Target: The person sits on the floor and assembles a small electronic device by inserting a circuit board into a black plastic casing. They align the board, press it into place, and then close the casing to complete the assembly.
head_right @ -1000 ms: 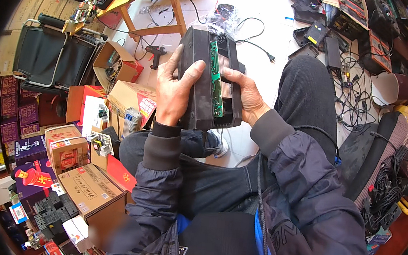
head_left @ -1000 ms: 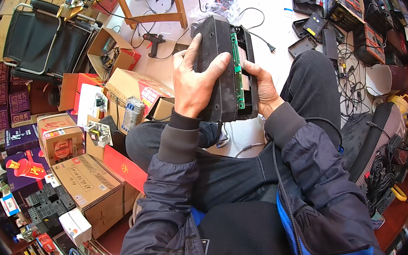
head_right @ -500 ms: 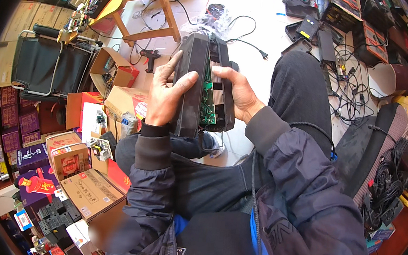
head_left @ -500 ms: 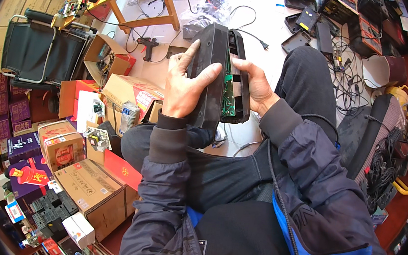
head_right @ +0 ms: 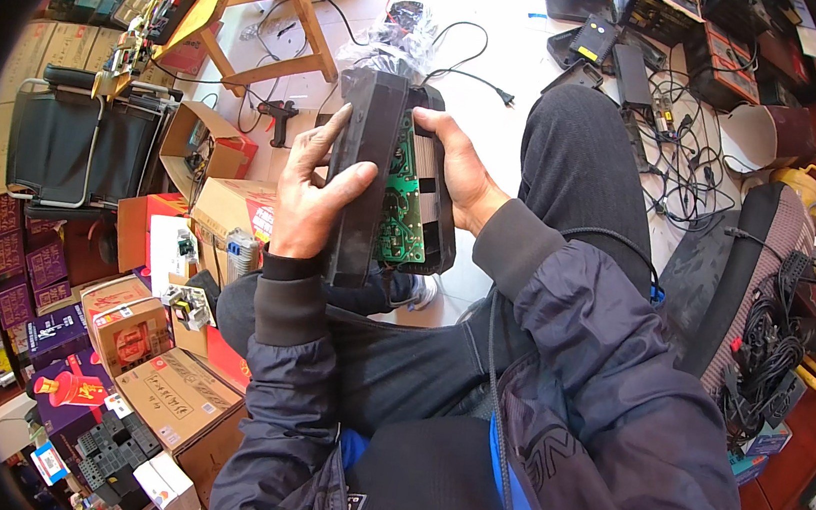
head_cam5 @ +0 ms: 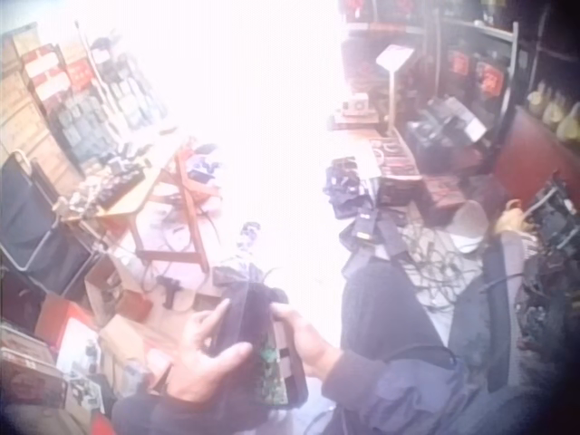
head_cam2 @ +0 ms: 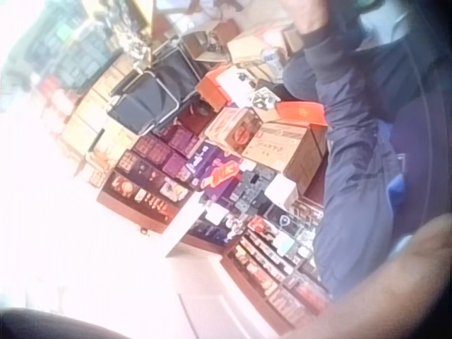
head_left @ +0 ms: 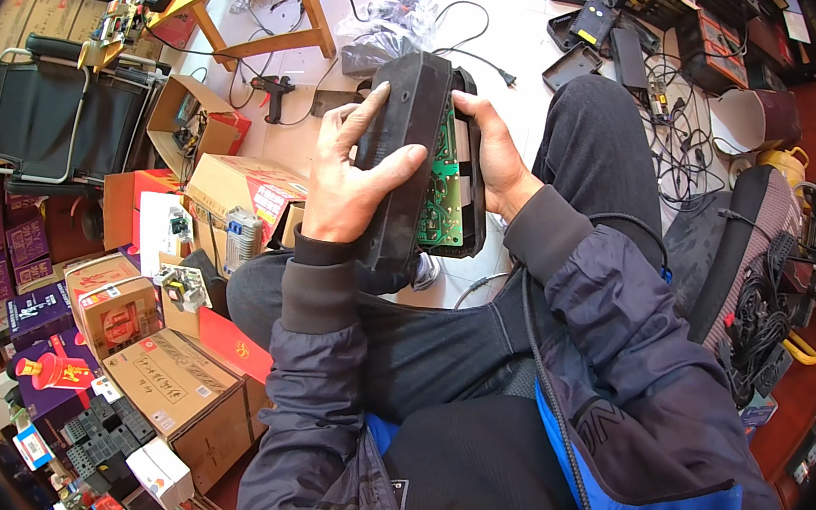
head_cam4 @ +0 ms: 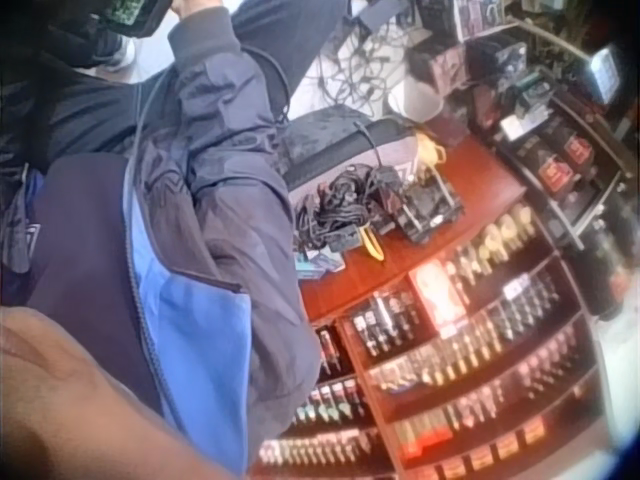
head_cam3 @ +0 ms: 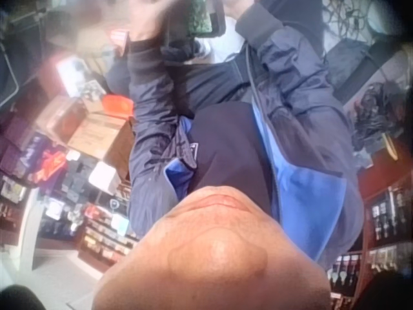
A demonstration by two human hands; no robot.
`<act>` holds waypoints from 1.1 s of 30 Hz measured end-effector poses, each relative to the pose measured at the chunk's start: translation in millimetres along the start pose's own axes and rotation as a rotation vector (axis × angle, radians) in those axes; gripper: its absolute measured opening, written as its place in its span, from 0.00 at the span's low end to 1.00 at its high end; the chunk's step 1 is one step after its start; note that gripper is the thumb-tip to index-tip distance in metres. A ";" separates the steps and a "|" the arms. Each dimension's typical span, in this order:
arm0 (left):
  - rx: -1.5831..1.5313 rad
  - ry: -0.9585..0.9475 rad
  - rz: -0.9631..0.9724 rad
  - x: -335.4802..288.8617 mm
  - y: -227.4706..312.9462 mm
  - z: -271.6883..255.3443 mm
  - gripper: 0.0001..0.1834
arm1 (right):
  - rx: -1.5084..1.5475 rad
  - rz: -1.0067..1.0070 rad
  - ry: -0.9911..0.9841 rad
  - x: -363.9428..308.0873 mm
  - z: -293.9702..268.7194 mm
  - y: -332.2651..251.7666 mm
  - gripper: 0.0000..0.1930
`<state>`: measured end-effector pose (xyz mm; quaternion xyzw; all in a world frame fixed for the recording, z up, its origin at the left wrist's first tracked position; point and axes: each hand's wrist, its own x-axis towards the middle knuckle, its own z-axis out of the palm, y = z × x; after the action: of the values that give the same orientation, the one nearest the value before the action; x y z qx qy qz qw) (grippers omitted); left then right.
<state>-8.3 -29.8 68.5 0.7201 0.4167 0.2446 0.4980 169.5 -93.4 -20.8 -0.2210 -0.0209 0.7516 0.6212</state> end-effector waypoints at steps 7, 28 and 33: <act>-0.367 0.001 -0.160 -0.7 3.1 -14.0 0.42 | -0.022 -0.021 0.046 -2.5 6.0 -5.8 0.31; -0.919 0.741 -0.101 -101.3 -117.0 -273.2 0.16 | -0.096 -0.068 -0.010 -3.7 12.9 -15.3 0.49; -0.716 1.035 -0.495 -139.4 -225.9 -293.3 0.21 | -0.076 -0.092 0.025 0.6 2.6 -17.1 0.45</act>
<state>-388.2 38.5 -18.1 0.1840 0.6473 0.5597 0.4836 184.4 -88.3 -13.4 -0.2529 -0.0519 0.7179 0.6465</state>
